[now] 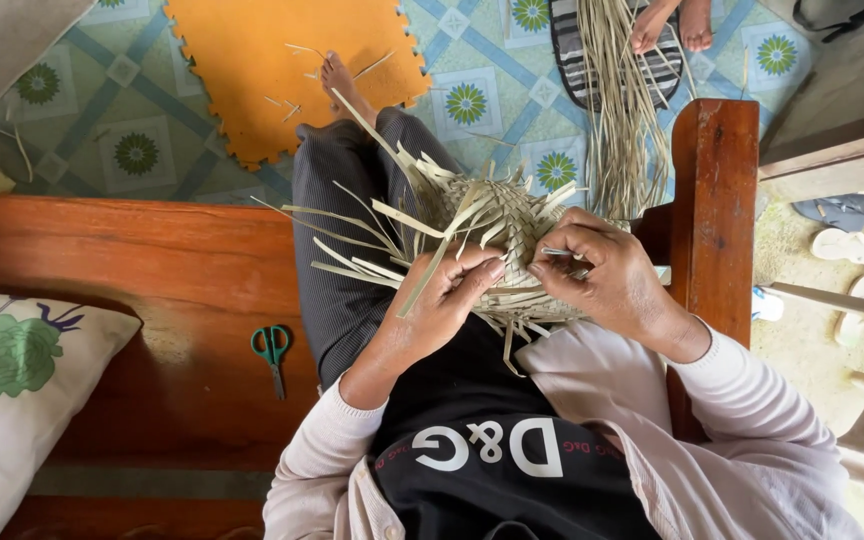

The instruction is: A person is weaving a basket or bag using dried plant fibers by hand and with a small tool.

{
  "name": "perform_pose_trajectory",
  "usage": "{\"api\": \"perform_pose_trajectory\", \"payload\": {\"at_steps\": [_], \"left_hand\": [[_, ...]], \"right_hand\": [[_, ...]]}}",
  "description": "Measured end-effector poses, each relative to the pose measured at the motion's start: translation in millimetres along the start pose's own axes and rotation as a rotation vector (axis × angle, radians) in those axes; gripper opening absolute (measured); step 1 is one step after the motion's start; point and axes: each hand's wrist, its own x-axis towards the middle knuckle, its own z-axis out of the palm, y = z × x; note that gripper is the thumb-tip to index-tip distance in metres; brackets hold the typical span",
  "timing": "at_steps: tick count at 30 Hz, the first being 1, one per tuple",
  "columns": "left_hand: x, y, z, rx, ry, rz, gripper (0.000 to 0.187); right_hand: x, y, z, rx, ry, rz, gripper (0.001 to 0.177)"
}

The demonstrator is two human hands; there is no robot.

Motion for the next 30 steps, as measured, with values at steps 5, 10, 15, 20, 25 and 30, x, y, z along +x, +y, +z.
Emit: {"api": "perform_pose_trajectory", "payload": {"at_steps": [5, 10, 15, 20, 25, 30], "left_hand": [[5.3, -5.4, -12.3, 0.008, -0.001, -0.057, 0.024], [11.6, -24.8, -18.2, 0.029, -0.018, -0.041, 0.025], [9.6, -33.8, -24.3, -0.06, -0.058, -0.105, 0.023], [7.1, -21.7, -36.1, -0.25, -0.108, -0.232, 0.04], [4.3, -42.1, -30.7, -0.216, -0.048, -0.28, 0.044], [12.1, -24.5, -33.5, -0.061, -0.032, -0.063, 0.04]], "right_hand": [[6.7, 1.0, -14.0, 0.004, -0.037, -0.017, 0.005], [16.9, -16.9, -4.6, -0.188, -0.097, -0.225, 0.025], [21.6, 3.8, 4.7, -0.23, -0.147, -0.182, 0.008], [16.0, 25.9, 11.0, 0.04, -0.227, 0.078, 0.014], [19.2, 30.0, 8.8, 0.103, -0.307, 0.295, 0.018], [17.9, 38.4, -5.5, 0.128, -0.286, 0.381, 0.016]]}}
